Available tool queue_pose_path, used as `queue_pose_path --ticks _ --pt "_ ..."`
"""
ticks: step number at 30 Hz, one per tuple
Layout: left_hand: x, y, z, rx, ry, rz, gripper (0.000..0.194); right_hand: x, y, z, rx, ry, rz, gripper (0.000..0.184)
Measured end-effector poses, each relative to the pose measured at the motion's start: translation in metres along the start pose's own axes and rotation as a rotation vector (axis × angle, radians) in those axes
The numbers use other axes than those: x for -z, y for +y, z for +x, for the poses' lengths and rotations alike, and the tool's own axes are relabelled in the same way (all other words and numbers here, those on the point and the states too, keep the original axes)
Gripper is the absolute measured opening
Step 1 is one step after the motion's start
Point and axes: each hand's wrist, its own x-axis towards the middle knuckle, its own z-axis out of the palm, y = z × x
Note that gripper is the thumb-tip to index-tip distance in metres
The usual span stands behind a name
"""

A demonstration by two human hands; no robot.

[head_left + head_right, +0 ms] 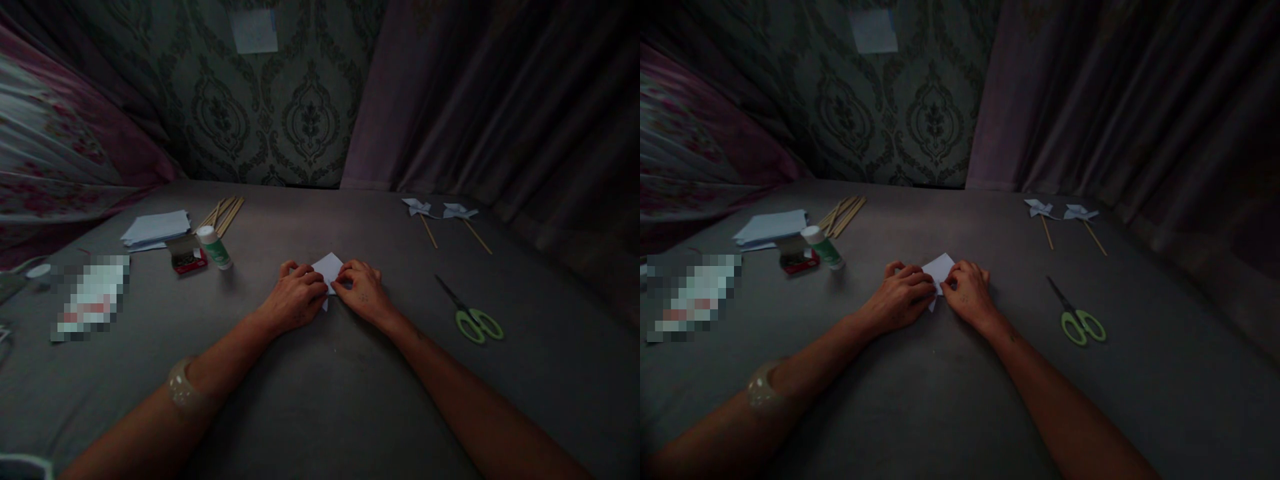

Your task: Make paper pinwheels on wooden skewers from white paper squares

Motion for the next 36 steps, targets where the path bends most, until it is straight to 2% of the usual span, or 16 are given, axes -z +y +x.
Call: queue_pose_path --ticks 27,32,36 --pt "0.0033 0.0023 -0.0005 0.022 -0.054 0.024 0.024 0.0013 -0.0061 -0.0034 0.082 -0.004 -0.12 0.014" --pt "0.0026 0.0025 -0.0006 0.032 -0.058 0.043 0.024 0.0006 -0.0074 -0.0055 0.095 0.044 -0.131 0.012" --pt "0.0016 0.0018 -0.0016 0.034 -0.061 0.051 0.024 0.0026 -0.0059 -0.0097 0.064 0.139 -0.097 0.011"
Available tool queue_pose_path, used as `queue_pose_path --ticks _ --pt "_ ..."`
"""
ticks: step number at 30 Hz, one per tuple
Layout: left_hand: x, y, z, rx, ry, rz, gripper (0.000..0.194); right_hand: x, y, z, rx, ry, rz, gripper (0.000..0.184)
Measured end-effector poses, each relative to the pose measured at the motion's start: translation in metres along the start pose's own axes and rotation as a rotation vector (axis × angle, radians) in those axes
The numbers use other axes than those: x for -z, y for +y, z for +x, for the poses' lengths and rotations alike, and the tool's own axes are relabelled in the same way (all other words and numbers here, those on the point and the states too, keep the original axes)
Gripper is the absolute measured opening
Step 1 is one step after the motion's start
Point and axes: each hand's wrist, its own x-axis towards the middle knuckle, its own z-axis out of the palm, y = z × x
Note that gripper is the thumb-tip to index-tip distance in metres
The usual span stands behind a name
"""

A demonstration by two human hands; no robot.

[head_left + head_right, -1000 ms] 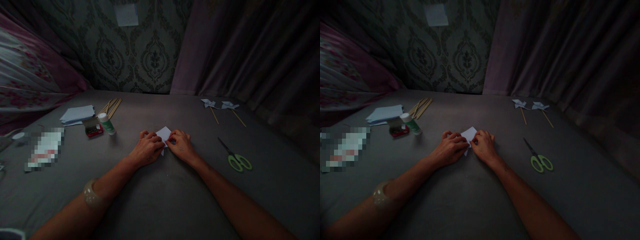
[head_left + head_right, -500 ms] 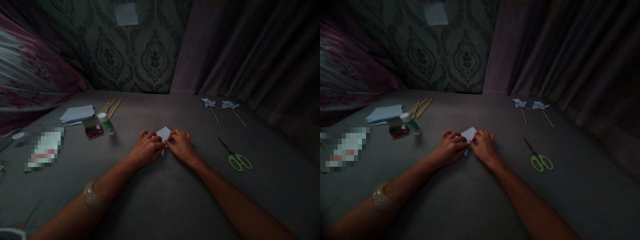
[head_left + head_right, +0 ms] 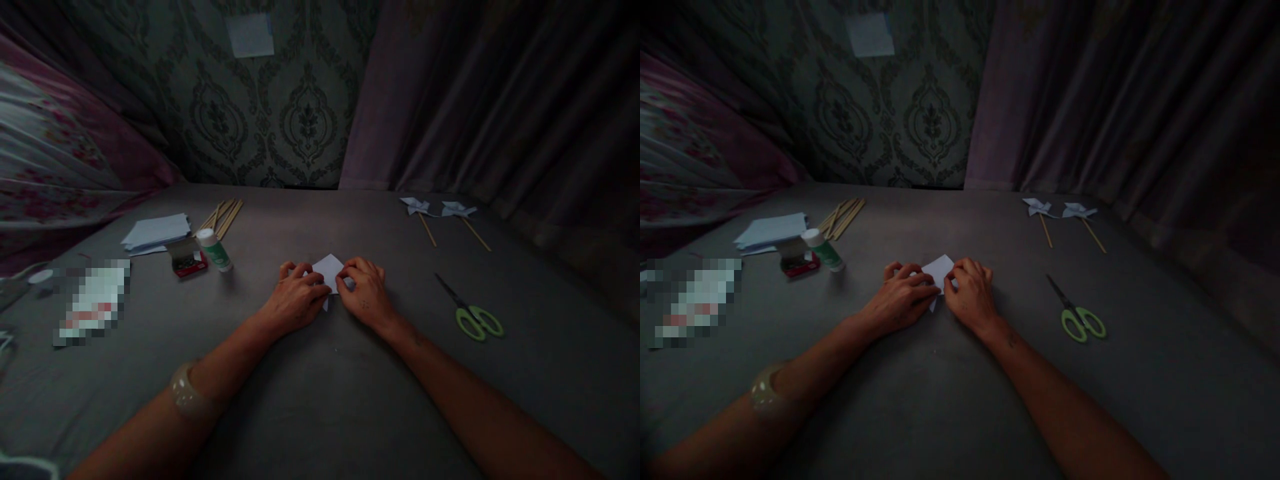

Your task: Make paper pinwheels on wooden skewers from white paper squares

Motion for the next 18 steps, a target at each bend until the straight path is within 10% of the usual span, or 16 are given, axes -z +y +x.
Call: queue_pose_path --ticks 18 --pt "-0.0013 0.0016 0.0 0.004 0.024 0.001 0.024 0.0109 -0.0047 -0.0089 0.189 -0.177 -0.146 0.026"
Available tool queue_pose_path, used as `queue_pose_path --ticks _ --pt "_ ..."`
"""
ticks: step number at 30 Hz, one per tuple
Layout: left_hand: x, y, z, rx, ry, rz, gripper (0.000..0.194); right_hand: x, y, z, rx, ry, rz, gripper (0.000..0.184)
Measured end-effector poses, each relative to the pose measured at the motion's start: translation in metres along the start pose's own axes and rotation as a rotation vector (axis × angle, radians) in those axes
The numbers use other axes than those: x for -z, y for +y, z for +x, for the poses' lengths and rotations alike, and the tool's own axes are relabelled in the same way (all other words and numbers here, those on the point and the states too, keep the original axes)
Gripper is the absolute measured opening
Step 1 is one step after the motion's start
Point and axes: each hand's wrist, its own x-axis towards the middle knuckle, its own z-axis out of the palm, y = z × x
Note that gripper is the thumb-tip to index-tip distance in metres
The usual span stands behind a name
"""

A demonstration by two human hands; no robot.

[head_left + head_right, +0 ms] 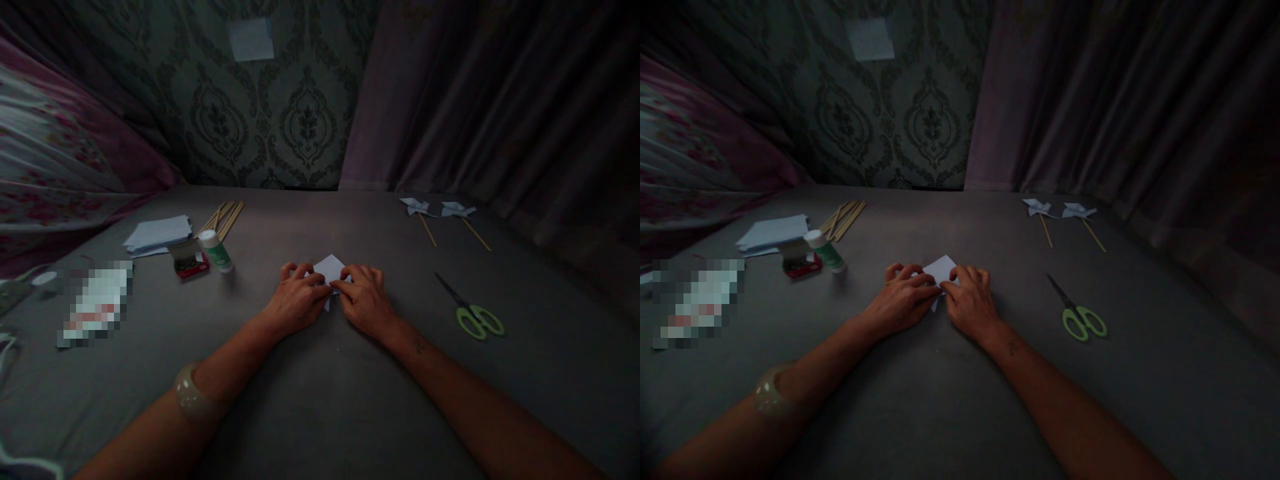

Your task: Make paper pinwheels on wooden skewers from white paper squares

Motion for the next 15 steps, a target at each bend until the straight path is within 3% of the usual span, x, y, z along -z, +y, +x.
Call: queue_pose_path --ticks 10,15 --pt "0.0011 0.001 -0.001 0.009 0.013 -0.03 0.024 0.0034 -0.0045 0.0035 0.004 -0.093 -0.057 0.025" --pt "-0.0003 -0.001 -0.0002 0.076 0.111 -0.076 0.02 0.0044 -0.0067 0.0051 0.033 -0.101 -0.07 0.027"
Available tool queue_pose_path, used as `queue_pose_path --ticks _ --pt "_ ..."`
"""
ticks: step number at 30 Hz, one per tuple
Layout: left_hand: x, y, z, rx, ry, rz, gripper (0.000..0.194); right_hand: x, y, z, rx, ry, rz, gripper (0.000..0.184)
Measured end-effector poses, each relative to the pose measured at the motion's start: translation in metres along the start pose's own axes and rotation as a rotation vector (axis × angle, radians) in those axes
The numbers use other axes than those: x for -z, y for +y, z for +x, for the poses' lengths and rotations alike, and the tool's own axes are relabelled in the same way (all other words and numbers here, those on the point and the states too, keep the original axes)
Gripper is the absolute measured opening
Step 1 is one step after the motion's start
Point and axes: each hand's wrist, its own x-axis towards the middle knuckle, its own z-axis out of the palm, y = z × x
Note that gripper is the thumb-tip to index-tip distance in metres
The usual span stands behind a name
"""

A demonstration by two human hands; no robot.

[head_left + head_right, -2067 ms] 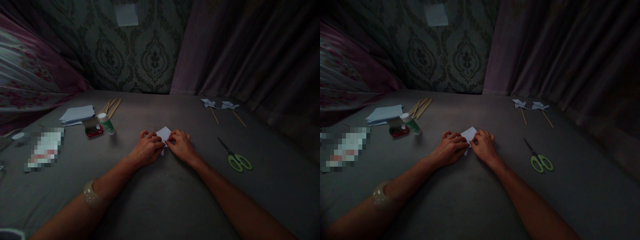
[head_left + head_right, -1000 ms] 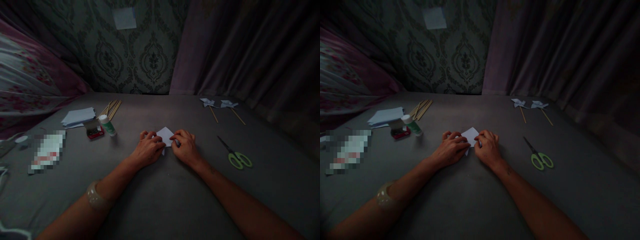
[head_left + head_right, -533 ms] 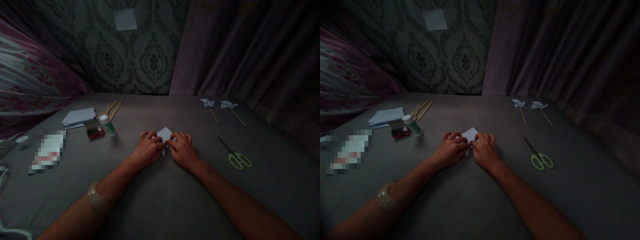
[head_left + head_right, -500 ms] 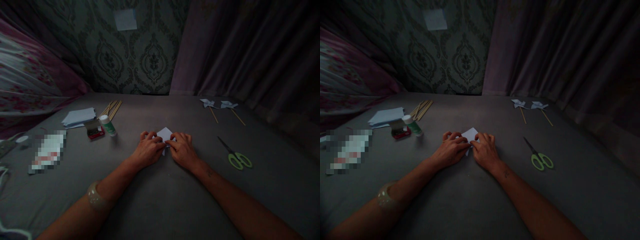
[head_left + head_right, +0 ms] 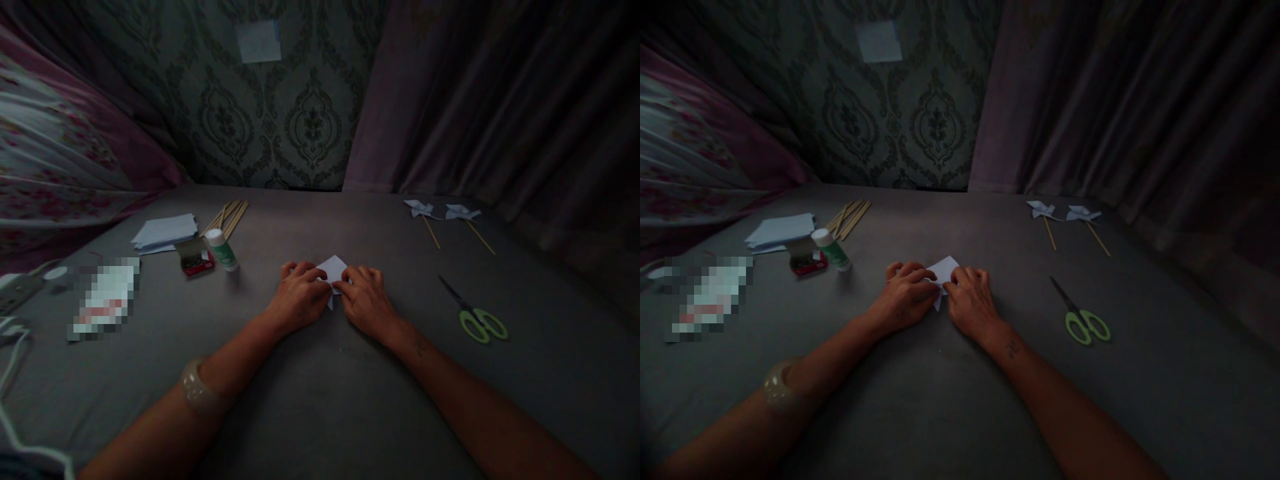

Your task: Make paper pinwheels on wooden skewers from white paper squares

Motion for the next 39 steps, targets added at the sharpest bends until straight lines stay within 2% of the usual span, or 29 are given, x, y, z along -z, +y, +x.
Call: queue_pose_path --ticks 3,6,12,17,22,29,35,39 --pt "-0.002 -0.001 0.001 0.098 0.084 -0.011 0.018 0.002 -0.002 0.001 0.046 -0.014 -0.035 0.027" --pt "-0.003 -0.001 0.001 0.185 0.112 -0.011 0.019 0.003 -0.003 0.002 0.068 -0.037 -0.053 0.028" --pt "-0.006 0.0 0.001 0.27 0.061 -0.028 0.019 0.003 -0.002 0.003 0.055 -0.063 -0.028 0.028" --pt "-0.008 0.001 0.001 0.328 0.001 -0.062 0.028 0.005 0.0 0.007 0.037 -0.047 0.024 0.026" --pt "-0.009 0.002 0.004 0.385 -0.05 -0.115 0.028 0.001 0.004 0.013 -0.1 -0.027 0.145 0.023" --pt "-0.007 0.002 0.007 0.43 -0.024 -0.131 0.023 -0.012 0.012 0.01 -0.209 0.104 0.257 0.022" --pt "-0.007 -0.001 0.008 0.455 -0.013 -0.183 0.02 -0.01 0.014 0.011 -0.298 0.197 0.379 0.011" --pt "-0.006 -0.006 0.008 0.46 -0.019 -0.183 0.018 -0.008 0.023 0.011 -0.394 0.272 0.443 0.007"
